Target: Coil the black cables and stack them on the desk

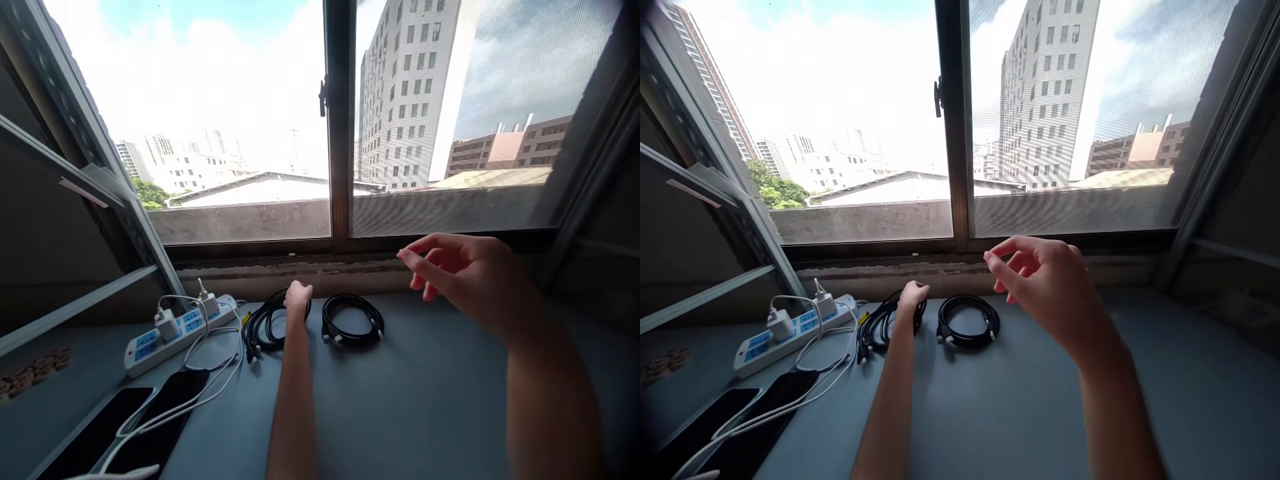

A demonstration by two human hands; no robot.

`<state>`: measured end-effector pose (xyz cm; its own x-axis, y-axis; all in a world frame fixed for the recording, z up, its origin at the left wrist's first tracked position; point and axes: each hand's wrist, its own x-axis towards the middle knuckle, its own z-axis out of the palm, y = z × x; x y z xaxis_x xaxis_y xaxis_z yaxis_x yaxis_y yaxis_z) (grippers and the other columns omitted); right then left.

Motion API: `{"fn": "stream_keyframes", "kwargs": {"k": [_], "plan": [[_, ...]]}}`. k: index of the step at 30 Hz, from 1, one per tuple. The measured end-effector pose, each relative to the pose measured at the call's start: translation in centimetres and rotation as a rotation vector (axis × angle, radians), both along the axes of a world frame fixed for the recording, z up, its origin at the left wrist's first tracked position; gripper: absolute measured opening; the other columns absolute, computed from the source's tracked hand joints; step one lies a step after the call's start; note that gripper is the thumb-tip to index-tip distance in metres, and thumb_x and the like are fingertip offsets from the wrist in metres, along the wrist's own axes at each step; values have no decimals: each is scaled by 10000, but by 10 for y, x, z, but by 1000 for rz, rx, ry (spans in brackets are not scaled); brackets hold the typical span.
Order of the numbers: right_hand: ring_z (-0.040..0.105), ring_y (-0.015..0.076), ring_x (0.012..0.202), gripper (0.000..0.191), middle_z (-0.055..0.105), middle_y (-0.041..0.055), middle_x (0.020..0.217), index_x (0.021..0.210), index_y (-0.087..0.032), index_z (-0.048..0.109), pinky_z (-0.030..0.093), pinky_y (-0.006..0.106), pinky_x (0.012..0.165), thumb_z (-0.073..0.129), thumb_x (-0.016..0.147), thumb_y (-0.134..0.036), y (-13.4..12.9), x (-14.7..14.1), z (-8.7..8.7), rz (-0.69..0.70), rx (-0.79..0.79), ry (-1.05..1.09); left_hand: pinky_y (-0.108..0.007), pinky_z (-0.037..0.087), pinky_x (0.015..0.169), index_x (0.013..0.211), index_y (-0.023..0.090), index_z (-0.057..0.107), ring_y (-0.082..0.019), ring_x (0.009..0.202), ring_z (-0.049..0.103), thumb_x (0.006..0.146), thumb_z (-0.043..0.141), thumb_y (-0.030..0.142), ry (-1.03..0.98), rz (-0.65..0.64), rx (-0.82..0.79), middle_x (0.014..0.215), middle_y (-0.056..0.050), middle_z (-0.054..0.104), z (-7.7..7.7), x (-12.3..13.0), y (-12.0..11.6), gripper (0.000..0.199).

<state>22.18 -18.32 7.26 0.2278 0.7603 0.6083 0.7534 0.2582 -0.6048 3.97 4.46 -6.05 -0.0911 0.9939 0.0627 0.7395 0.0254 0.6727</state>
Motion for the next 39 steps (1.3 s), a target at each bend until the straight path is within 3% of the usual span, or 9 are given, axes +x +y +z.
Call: {"fn": "stream_keyframes", "kwargs": {"k": [5,8,13,16,22,26,32,36,39], "plan": [[540,85,403,233,589,-26,506,770,-193,674,425,160,407,621,763,-419,-22,10,8,181,47,139,-348,443,778,1041,173,561,-251,913,596,773,534,190,-117,200,253,864,-95,627,45,1,-21,271],[526,91,386,218,580,-27,483,753,-198,672,430,172,396,619,764,-409,-26,14,10,267,68,223,-321,444,780,1132,190,487,-216,880,604,814,457,223,-208,278,483,872,-73,612,73,1,-35,321],[531,105,376,212,582,-26,466,743,-197,654,418,181,378,582,787,-391,-21,16,12,536,-39,300,-208,454,521,1009,182,495,-95,512,572,816,455,231,-589,60,886,754,5,558,103,13,-62,203],[530,105,380,223,587,-23,482,747,-187,646,416,182,377,583,783,-398,-10,23,11,628,-73,324,-181,413,412,934,191,497,-50,406,503,826,479,265,-665,-58,1041,730,35,500,117,23,-83,131],[542,111,406,288,613,-1,538,768,-170,648,420,208,426,547,796,-438,20,38,2,611,-162,265,-190,318,276,901,215,465,-49,310,446,815,524,300,-678,-279,967,720,42,510,135,27,-115,135],[580,135,478,225,628,2,560,757,-180,651,416,234,500,527,811,-360,26,31,-2,423,-146,76,-179,316,265,898,215,470,-52,302,448,784,549,310,-690,-302,878,709,46,531,138,28,-124,168],[607,149,602,250,662,6,720,852,-215,663,404,241,550,514,810,-411,13,10,-2,609,-194,36,-180,416,361,1004,215,489,-57,402,523,776,543,306,-669,-353,812,887,-18,615,143,37,-143,251],[597,208,811,356,654,32,917,1046,-212,607,411,277,651,592,749,-408,16,-3,-6,441,-155,-42,-192,456,437,1025,201,490,-66,467,541,788,527,281,-692,-412,758,905,-33,631,142,51,-155,252],[598,206,760,215,655,28,826,903,-205,619,378,259,592,575,753,-352,27,-12,-9,427,-136,-114,-170,418,429,1015,199,505,-63,478,518,808,512,283,-668,-376,743,853,-29,648,139,60,-158,223]]}}
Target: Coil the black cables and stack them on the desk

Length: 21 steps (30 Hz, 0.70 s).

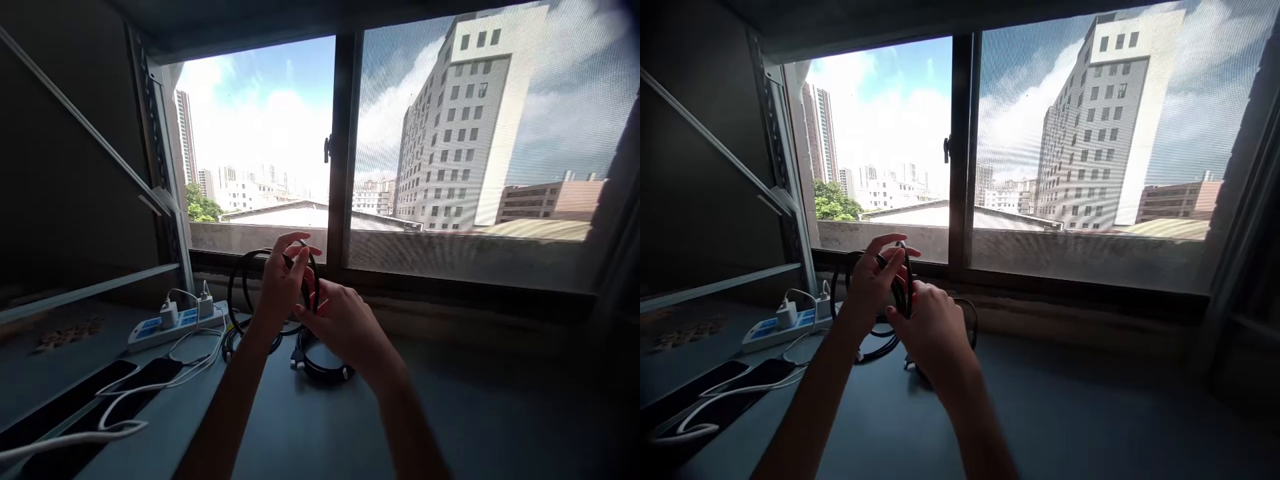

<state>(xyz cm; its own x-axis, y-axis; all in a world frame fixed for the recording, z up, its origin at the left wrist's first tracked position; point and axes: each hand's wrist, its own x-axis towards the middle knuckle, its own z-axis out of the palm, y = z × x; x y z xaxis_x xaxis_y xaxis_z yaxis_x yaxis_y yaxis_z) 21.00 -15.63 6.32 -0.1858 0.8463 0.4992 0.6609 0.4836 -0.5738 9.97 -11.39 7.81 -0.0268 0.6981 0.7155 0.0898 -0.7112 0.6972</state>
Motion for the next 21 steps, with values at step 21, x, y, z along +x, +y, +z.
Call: {"fn": "stream_keyframes", "kwargs": {"k": [21], "plan": [[421,52,290,413,533,-51,507,1038,-177,621,305,160,276,539,796,-503,-5,28,11,-6,174,782,-198,374,308,987,182,498,-113,293,484,890,391,335,-2,-139,-137,404,65,447,12,-93,4,210]]}}
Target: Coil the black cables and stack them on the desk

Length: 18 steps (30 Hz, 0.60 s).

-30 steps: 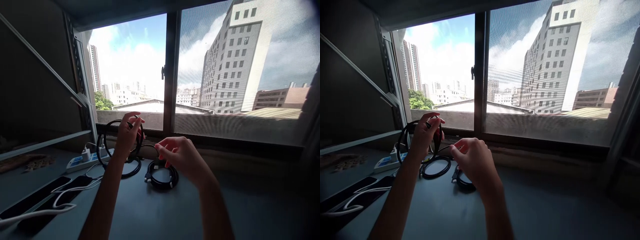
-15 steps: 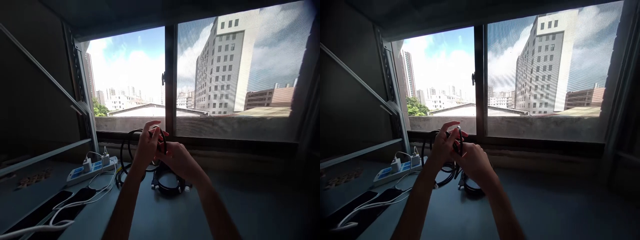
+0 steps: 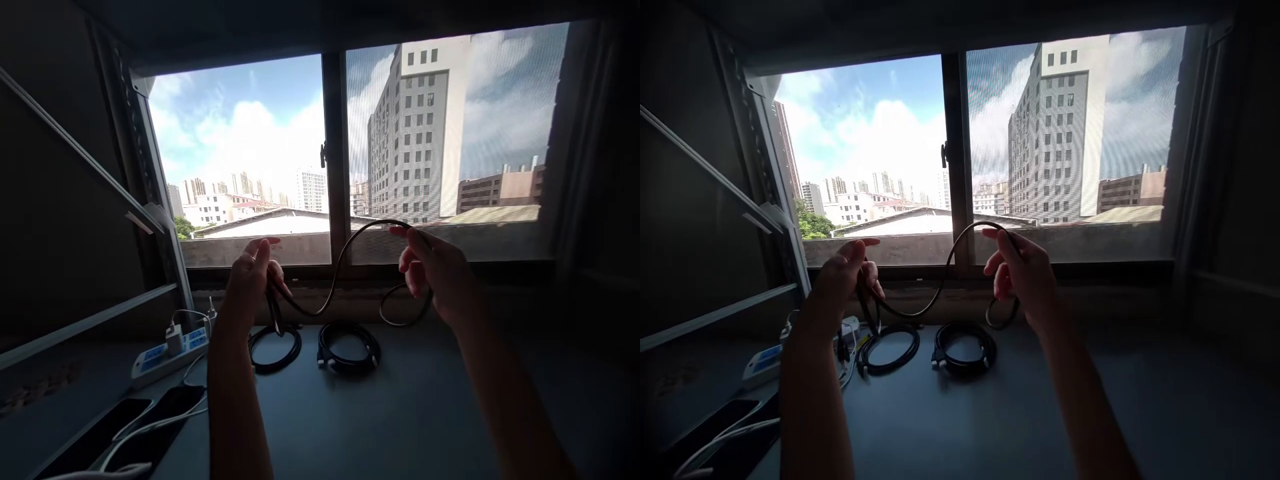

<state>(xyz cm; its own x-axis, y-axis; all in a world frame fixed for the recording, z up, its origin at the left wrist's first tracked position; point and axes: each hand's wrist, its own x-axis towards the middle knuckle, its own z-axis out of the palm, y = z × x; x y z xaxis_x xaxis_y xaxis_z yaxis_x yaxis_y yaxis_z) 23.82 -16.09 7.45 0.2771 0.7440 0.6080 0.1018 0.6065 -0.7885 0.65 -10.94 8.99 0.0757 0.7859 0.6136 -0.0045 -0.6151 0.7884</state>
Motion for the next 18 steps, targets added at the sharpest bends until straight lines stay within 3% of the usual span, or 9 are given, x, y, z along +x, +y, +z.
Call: {"fn": "stream_keyframes", "kwargs": {"k": [3,5,8,10,14,18], "plan": [[411,49,282,423,511,-58,482,1044,-178,623,295,154,271,524,807,-515,-6,-11,0,20,4,-4,-199,277,246,1041,178,488,-135,256,473,891,360,318,110,-62,-110,438,13,549,-2,-1,3,242],[418,54,279,437,509,-61,474,1070,-181,611,304,153,271,513,814,-521,-9,-21,-2,49,8,-27,-207,251,236,1081,180,475,-156,242,472,878,352,267,128,-23,-174,436,5,564,-4,0,6,253],[413,64,259,471,505,-67,445,1123,-192,586,307,158,263,509,810,-537,-17,-32,-3,24,-10,-125,-219,313,268,1079,175,488,-176,260,498,861,368,218,128,98,-216,422,4,565,-8,3,11,253],[405,75,243,491,503,-66,420,1120,-187,590,312,170,259,525,794,-548,-22,-39,-3,-61,-45,-210,-224,360,301,1078,166,499,-178,288,523,865,371,205,127,111,-230,423,1,568,-9,6,11,252],[444,92,270,361,541,-43,431,992,-182,647,335,187,303,536,809,-473,-22,-59,-7,-152,-47,-484,-237,426,365,1174,132,452,-171,354,559,896,378,280,123,25,-252,444,-1,571,-9,19,6,323],[550,117,406,259,587,-27,491,942,-211,662,381,205,447,454,879,-350,-9,-78,-18,-237,-19,-882,-217,445,415,1275,76,366,-150,425,568,785,578,430,152,44,-164,455,24,542,-10,34,3,640]]}}
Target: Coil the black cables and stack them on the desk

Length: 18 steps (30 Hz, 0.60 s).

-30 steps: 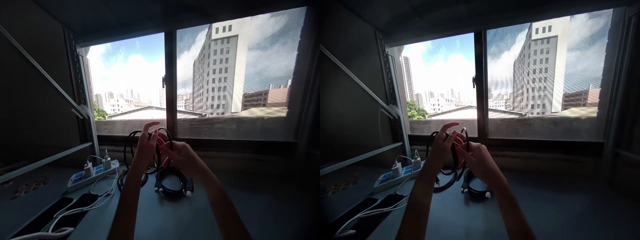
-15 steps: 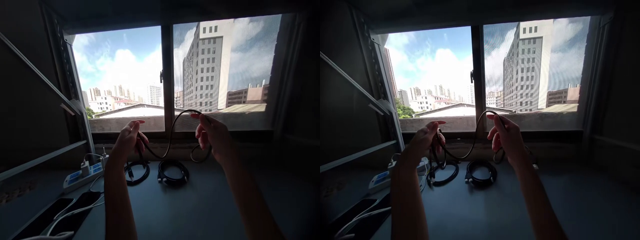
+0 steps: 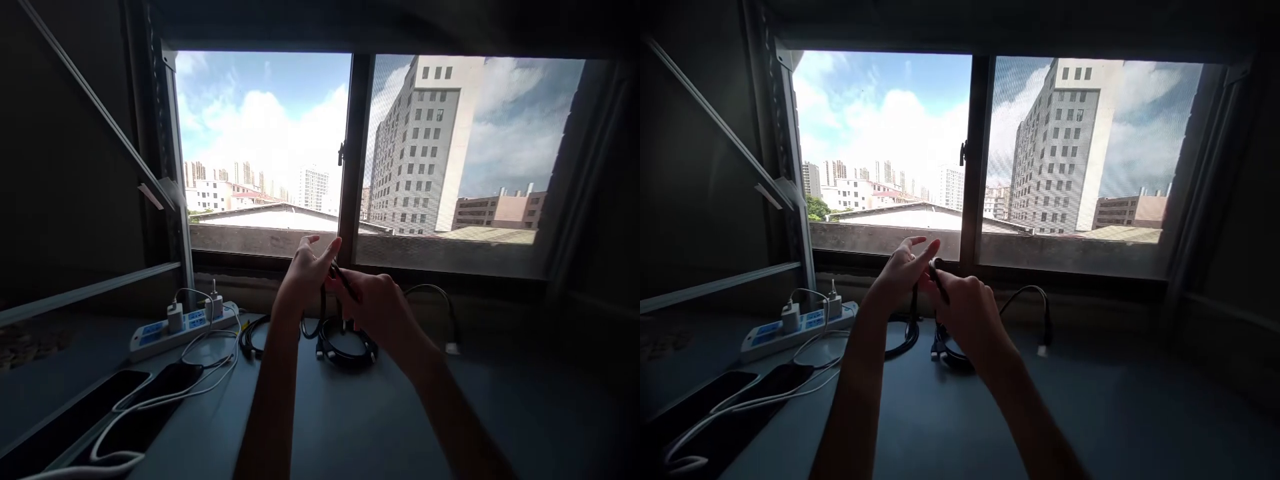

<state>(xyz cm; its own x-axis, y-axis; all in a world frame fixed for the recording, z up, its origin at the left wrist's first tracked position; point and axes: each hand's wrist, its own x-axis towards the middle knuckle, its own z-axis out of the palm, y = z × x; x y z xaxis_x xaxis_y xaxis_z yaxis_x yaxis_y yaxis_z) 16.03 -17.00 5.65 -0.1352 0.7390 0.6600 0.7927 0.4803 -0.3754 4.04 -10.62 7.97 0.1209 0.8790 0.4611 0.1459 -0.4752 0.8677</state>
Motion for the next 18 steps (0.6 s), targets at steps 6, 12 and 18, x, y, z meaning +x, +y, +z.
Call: {"fn": "stream_keyframes", "kwargs": {"k": [6,12,18], "plan": [[606,134,527,345,630,-57,571,1145,-286,601,395,218,525,565,817,-388,14,16,-4,-45,32,-14,-175,461,446,1272,105,355,-86,436,549,786,547,154,-185,-2,114,520,68,524,2,9,2,525],[596,131,507,226,643,-24,566,930,-180,684,424,228,541,522,819,-290,21,43,-2,42,-1,258,-213,461,437,1259,110,352,-107,399,544,801,552,238,-134,25,160,542,34,570,5,12,-3,515],[577,108,496,269,619,-39,532,677,-188,655,366,211,523,490,853,-306,12,26,-4,90,19,54,-219,435,468,1357,55,190,-130,482,533,706,650,411,90,96,109,499,53,506,-2,20,-6,873]]}}
